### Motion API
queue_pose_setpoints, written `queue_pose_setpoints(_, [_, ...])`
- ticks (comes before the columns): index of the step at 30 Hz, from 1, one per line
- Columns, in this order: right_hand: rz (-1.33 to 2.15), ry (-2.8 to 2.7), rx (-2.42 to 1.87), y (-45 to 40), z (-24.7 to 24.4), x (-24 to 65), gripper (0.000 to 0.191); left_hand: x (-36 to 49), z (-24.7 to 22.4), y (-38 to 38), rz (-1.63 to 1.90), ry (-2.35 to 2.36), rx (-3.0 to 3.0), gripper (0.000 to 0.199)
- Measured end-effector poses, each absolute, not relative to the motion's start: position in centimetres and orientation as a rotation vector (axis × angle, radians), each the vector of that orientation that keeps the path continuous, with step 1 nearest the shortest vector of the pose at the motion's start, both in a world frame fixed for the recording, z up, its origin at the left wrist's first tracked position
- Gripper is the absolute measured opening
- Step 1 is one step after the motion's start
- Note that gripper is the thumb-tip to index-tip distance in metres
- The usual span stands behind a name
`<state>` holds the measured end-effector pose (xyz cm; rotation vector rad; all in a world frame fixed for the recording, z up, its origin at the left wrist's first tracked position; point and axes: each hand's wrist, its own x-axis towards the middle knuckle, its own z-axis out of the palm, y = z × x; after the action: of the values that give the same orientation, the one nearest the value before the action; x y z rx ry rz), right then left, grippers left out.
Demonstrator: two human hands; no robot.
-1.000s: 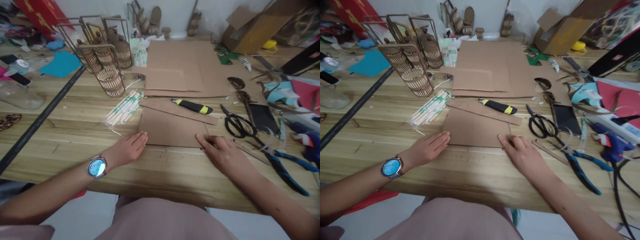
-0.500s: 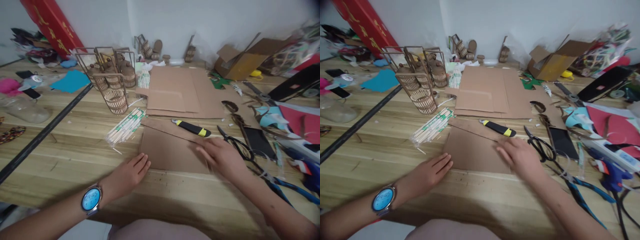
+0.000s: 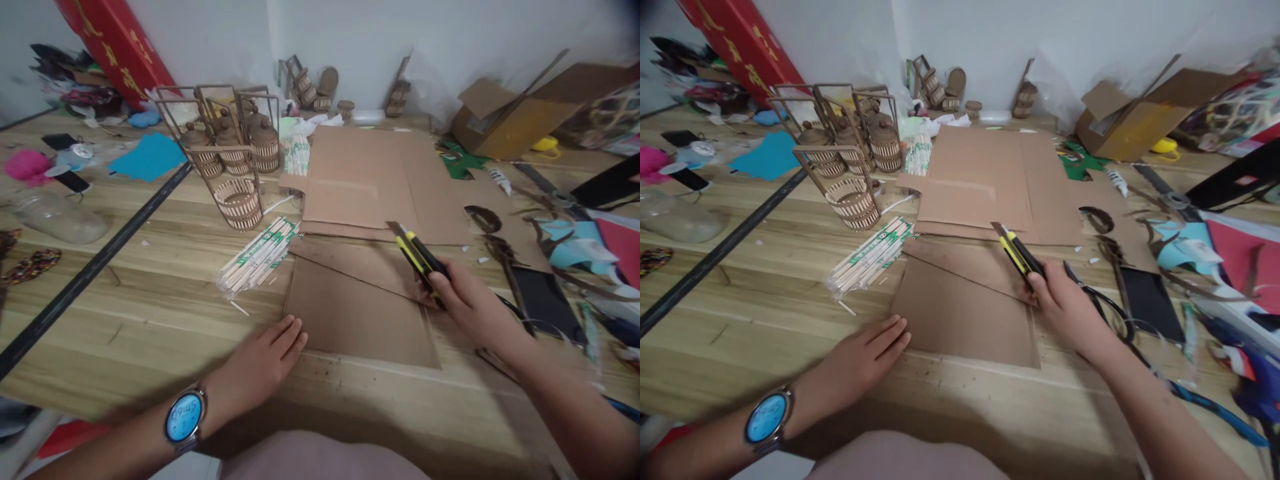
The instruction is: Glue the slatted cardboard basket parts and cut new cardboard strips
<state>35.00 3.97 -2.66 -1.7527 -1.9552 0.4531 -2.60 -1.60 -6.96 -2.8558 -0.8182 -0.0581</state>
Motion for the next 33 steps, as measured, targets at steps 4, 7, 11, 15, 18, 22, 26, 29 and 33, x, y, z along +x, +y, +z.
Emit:
queue_pose_setpoints(4, [1.474, -1.065, -1.540, -2.4, -2.1, 33.1, 0.045, -2.6, -6.8, -1.6, -0.085, -0.840, -2.852, 0.046])
queue_pose_setpoints(7, [1.663, -0.778, -1.413, -6.1, -3.0, 31.7, 0.044, -2.6, -6.8, -1.7, -0.087, -0.834, -2.843, 0.045])
queue_pose_setpoints(11, [1.724, -0.632, -1.270, -8.6, -4.4, 30.0, 0.036, -2.5, -6.8, -1.6, -0.091, -0.812, -2.821, 0.043])
queue_pose_setpoints(15, [1.733, -0.511, -1.222, -9.2, -4.9, 28.7, 0.036, -2.5, -6.8, -1.5, -0.071, -0.788, -2.819, 0.043])
queue_pose_setpoints(18, [1.667, -0.500, -1.306, -9.2, -4.8, 28.2, 0.045, -2.5, -6.7, -1.5, -0.059, -0.786, -2.842, 0.043])
queue_pose_setpoints(22, [1.567, -0.589, -1.466, -9.4, -4.2, 28.9, 0.057, -2.5, -6.5, -1.5, -0.057, -0.821, -2.885, 0.045])
queue_pose_setpoints(26, [1.401, -0.663, -1.582, -10.4, -3.4, 31.3, 0.058, -2.3, -6.0, -1.2, -0.032, -0.779, -2.882, 0.040])
queue_pose_setpoints(29, [1.193, -0.718, -1.753, -11.4, -3.2, 34.1, 0.062, -1.5, -5.3, -0.4, -0.057, -0.710, -2.860, 0.026])
queue_pose_setpoints(33, [0.828, -1.178, -2.069, -12.7, -4.0, 39.0, 0.044, 0.1, -4.2, 0.9, -0.036, -0.676, -2.849, 0.011])
